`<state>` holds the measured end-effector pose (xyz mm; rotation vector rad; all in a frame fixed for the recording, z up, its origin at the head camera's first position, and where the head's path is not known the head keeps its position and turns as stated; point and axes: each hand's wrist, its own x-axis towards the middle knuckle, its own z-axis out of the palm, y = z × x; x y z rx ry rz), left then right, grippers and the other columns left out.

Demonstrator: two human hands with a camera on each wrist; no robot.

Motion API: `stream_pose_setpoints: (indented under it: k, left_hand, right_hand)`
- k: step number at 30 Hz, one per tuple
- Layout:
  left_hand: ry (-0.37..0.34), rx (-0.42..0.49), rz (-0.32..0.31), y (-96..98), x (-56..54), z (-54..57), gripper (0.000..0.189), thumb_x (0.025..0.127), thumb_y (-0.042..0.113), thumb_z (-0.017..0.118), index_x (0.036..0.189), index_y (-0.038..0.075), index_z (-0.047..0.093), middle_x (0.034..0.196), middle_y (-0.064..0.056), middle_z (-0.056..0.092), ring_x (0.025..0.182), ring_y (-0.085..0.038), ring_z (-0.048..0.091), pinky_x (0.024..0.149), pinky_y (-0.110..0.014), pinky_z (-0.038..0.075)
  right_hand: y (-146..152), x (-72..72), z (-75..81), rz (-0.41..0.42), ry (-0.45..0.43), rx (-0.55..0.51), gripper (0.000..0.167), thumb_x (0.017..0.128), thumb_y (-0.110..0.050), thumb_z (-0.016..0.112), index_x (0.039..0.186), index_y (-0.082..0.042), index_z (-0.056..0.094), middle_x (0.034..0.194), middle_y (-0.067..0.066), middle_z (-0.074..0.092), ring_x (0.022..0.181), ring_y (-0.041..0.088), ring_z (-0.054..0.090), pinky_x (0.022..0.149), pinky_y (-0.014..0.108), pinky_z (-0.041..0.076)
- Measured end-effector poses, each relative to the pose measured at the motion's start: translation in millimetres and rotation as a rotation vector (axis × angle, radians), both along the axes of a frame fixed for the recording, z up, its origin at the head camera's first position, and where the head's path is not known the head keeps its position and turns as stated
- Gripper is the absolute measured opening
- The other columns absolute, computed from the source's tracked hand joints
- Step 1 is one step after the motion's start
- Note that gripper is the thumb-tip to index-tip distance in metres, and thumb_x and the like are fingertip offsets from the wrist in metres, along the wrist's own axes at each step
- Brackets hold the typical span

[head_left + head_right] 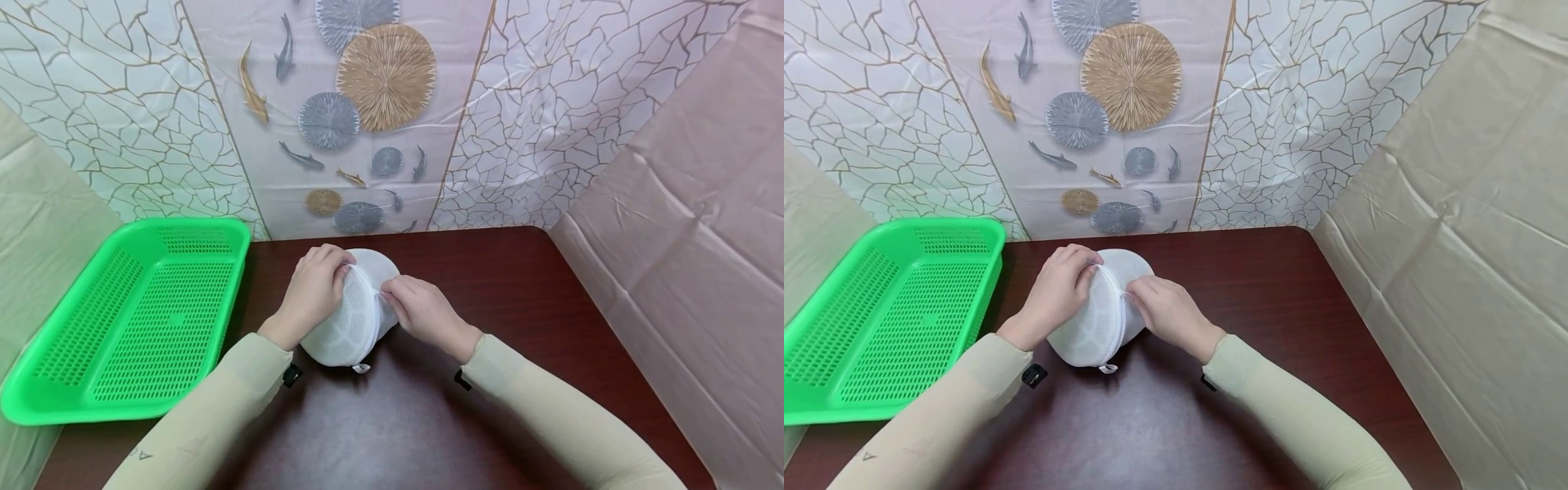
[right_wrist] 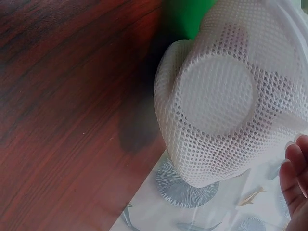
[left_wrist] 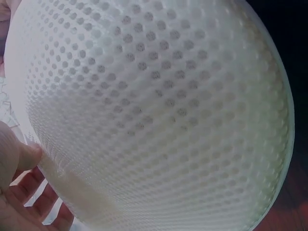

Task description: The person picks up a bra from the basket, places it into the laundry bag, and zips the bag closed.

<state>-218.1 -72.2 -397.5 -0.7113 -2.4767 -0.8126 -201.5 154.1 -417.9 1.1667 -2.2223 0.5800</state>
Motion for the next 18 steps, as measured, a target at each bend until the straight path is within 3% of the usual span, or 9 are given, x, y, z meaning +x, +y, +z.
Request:
stream_pose_setpoints:
  k: [3, 12, 18]
  left_hand:
    - [0.008, 0.008, -0.026, -0.1, -0.1, 0.5, 0.013, 0.091, 0.004, 0.06, 0.101, 0.01, 0.066, 0.104, -0.004, 0.061, 0.099, -0.028, 0.053, 0.089, -0.045, 0.039]
    - [-0.005, -0.059, -0.212, 8.2, 7.1, 4.8, 0.019, 0.093, 0.018, 0.06, 0.109, 0.011, 0.067, 0.117, -0.005, 0.058, 0.111, -0.026, 0.049, 0.101, -0.046, 0.032]
    - [-0.007, -0.123, -0.231, 11.9, 9.4, 3.1, 0.022, 0.09, 0.018, 0.064, 0.111, 0.014, 0.067, 0.121, -0.007, 0.055, 0.118, -0.029, 0.045, 0.103, -0.05, 0.028]
  right_hand:
    - [0.3, -0.2, -0.3, 0.002, -0.005, -0.001, 0.007, 0.097, -0.012, 0.056, 0.1, -0.007, 0.06, 0.09, -0.001, 0.06, 0.083, 0.012, 0.057, 0.074, 0.028, 0.049]
    - [2.2, -2.8, -2.6, -0.022, -0.019, -0.008, 0.006, 0.094, -0.008, 0.06, 0.1, -0.006, 0.059, 0.091, 0.001, 0.061, 0.081, 0.013, 0.057, 0.071, 0.029, 0.049]
    - [1.9, -3.0, -2.9, -0.038, -0.018, -0.006, 0.005, 0.095, -0.009, 0.058, 0.1, -0.006, 0.058, 0.092, 0.001, 0.062, 0.082, 0.014, 0.057, 0.071, 0.03, 0.049]
